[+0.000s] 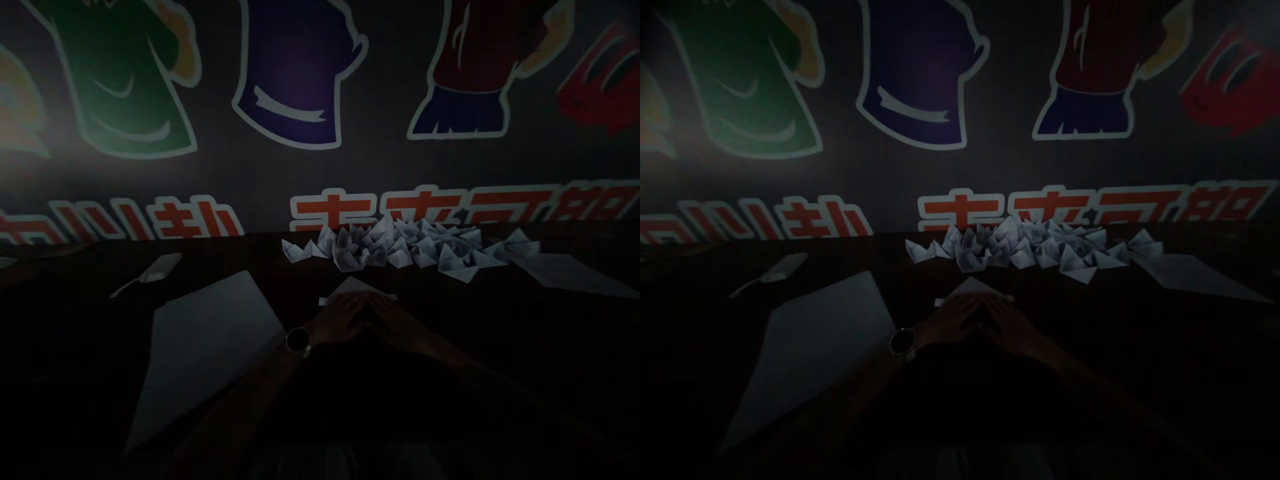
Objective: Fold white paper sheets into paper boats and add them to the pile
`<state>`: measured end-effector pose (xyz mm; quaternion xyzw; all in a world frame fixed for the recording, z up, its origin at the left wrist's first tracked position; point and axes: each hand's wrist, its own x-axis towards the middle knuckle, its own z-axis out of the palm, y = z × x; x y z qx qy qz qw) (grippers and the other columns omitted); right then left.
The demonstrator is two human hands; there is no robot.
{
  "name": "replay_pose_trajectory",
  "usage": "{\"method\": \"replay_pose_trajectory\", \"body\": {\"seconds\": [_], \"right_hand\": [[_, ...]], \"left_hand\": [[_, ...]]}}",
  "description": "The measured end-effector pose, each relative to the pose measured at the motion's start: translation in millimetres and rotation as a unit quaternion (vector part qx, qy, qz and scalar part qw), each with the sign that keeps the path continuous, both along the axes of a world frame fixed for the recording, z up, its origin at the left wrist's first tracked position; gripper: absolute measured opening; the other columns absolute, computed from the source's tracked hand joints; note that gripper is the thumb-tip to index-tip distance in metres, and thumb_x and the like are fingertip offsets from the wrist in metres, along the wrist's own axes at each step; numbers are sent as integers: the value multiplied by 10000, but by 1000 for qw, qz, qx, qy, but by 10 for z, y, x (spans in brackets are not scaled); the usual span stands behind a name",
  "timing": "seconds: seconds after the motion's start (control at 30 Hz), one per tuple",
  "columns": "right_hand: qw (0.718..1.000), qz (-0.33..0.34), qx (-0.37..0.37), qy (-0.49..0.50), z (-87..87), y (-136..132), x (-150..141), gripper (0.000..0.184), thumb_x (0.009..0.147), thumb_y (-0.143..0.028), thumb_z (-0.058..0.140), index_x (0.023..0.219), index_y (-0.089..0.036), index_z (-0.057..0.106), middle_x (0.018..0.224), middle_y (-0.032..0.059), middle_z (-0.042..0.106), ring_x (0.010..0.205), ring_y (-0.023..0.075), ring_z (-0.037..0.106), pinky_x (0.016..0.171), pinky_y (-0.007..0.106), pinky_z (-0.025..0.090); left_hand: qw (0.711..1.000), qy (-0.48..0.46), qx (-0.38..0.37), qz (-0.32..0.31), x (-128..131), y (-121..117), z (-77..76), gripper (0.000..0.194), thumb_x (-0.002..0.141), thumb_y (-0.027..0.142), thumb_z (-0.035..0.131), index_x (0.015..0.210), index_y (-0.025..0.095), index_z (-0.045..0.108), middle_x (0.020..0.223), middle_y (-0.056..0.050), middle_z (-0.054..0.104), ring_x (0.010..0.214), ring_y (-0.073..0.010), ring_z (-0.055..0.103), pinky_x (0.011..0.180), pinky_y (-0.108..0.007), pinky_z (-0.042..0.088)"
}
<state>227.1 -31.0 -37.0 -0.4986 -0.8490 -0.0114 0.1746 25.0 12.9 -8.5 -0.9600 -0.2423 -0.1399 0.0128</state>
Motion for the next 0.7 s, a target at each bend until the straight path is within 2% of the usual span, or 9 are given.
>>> {"method": "replay_pose_trajectory", "body": {"seconds": [0.2, 0.37, 0.5, 0.6, 0.7], "right_hand": [[1000, 15, -5, -1, 77, 10, 90, 627, 883, -521, 308, 1392, -157, 265, 1439, 114, 279, 1324, 229, 238, 1073, 422, 246], [1000, 11, -19, -9, 50, 19, 107, 653, 879, -541, 296, 1402, -155, 234, 1452, 101, 242, 1330, 235, 215, 1080, 423, 224], [1000, 11, -17, 2, 11, 35, 99, 646, 880, -546, 291, 1411, -189, 202, 1458, 73, 231, 1331, 231, 210, 1084, 423, 215], [1000, 11, -15, 10, -26, 51, 113, 646, 879, -551, 284, 1411, -195, 199, 1458, 71, 231, 1332, 228, 207, 1086, 421, 211], [999, -29, -12, 16, -52, 62, 226, 705, 855, -588, 305, 1403, -150, 231, 1449, 107, 250, 1333, 243, 199, 1084, 418, 213]], "left_hand": [[1000, 0, -19, 4, -125, -18, 4, 569, 898, 472, 298, 1367, 151, 270, 1422, -103, 318, 1324, -197, 240, 1083, -356, 194], [995, 41, -78, 46, -494, -62, 65, 678, 877, 554, 256, 1390, 111, 217, 1462, -130, 198, 1343, -222, 180, 1088, -357, 176], [989, 64, -107, 81, -786, -114, 130, 698, 873, 570, 238, 1408, 128, 160, 1477, -109, 133, 1355, -205, 129, 1093, -339, 145], [986, 75, -108, 99, -896, -155, 161, 690, 875, 569, 226, 1411, 143, 145, 1477, -96, 143, 1356, -191, 126, 1097, -350, 102], [987, 78, -96, 107, -930, -180, 182, 665, 878, 564, 219, 1407, 166, 160, 1470, -87, 179, 1350, -187, 159, 1094, -379, 70]]}}
